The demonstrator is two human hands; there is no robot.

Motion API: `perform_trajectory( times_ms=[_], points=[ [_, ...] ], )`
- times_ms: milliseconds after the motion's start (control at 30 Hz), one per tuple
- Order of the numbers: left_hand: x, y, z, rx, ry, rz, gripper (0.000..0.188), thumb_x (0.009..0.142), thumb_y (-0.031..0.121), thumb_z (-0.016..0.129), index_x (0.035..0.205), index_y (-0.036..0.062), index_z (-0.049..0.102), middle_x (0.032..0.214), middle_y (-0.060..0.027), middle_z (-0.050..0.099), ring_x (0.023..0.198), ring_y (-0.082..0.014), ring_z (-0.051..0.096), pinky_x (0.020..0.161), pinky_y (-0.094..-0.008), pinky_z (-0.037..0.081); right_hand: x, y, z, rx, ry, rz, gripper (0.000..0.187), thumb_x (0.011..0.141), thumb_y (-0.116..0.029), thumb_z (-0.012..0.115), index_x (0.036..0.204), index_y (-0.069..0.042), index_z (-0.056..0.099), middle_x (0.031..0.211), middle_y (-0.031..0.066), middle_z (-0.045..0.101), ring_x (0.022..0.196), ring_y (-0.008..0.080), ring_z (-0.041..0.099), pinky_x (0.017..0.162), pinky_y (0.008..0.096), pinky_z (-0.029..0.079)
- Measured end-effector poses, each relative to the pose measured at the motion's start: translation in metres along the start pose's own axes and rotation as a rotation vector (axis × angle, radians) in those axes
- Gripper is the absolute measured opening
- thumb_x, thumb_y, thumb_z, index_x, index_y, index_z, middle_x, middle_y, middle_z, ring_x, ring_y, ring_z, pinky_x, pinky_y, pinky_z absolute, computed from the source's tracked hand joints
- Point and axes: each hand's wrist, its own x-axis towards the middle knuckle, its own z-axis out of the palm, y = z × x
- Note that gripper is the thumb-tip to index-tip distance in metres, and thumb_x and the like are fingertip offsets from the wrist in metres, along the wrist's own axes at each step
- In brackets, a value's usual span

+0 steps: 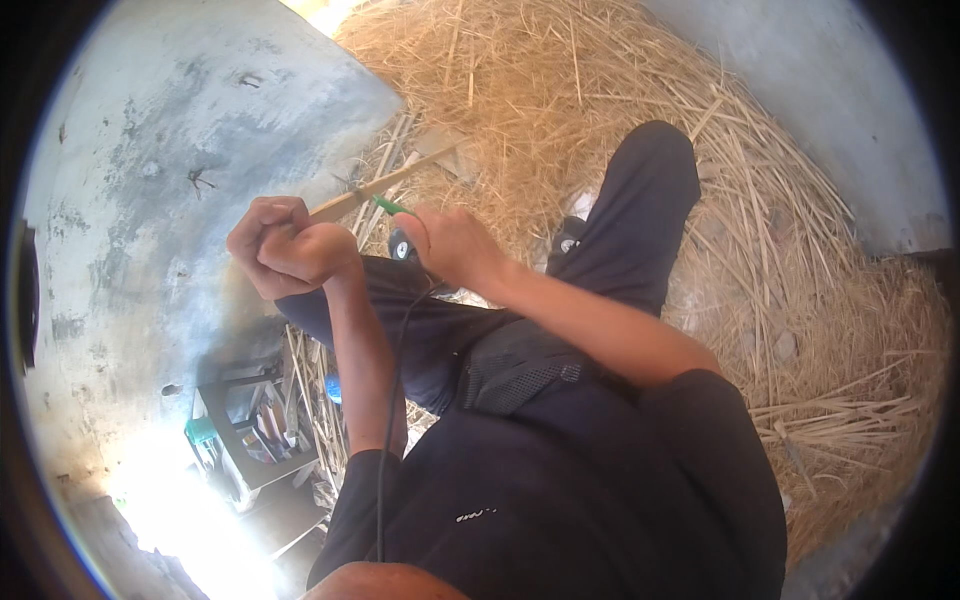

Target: The person peels layers of bark or shavings from a long wooden stick using a small green-handled blade.

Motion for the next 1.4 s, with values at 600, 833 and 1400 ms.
perform_trajectory(
  times_ms=[600, 833, 1400],
  points=[
    [0.006, -0.01, -0.008, 0.13, 0.177, -0.037, 0.016, 0.071, 0.003, 0.035, 0.061, -0.0005, 0.048, 0.044, -0.0052, 0.043, 0.036, -0.0084, 0.037, 0.034, -0.0205, 0.025, -0.001, -0.044, -0.004, 0.035, 0.034, -0.044, 0.039, 0.094, -0.032, 0.044, 0.082, 0.0, 0.063, 0.053, 0.0242, 0.053, 0.051, 0.0417, 0.057, 0.047, 0.0458, 0.046],
    [0.009, -0.004, -0.005, 0.063, 0.066, -0.102, 0.01, 0.076, 0.001, 0.033, 0.075, -0.0015, 0.043, 0.047, -0.0072, 0.041, 0.039, -0.0087, 0.03, 0.039, -0.0217, 0.021, 0.011, -0.049, -0.022, 0.06, -0.044, 0.125, 0.039, 0.095, -0.031, 0.045, 0.08, 0.001, 0.062, 0.051, 0.0227, 0.051, 0.048, 0.0403, 0.055, 0.046, 0.0454, 0.044],
    [0.01, -0.015, -0.004, 0.023, 0.095, -0.039, 0.011, 0.074, 0.0, 0.033, 0.071, -0.0019, 0.043, 0.045, -0.0056, 0.037, 0.039, -0.0074, 0.029, 0.037, -0.0212, 0.019, 0.009, -0.03, -0.008, -0.031, -0.077, 0.058, 0.043, 0.094, -0.037, 0.045, 0.075, -0.001, 0.059, 0.058, 0.0244, 0.056, 0.058, 0.0406, 0.059, 0.051, 0.0482, 0.045]
  ],
)
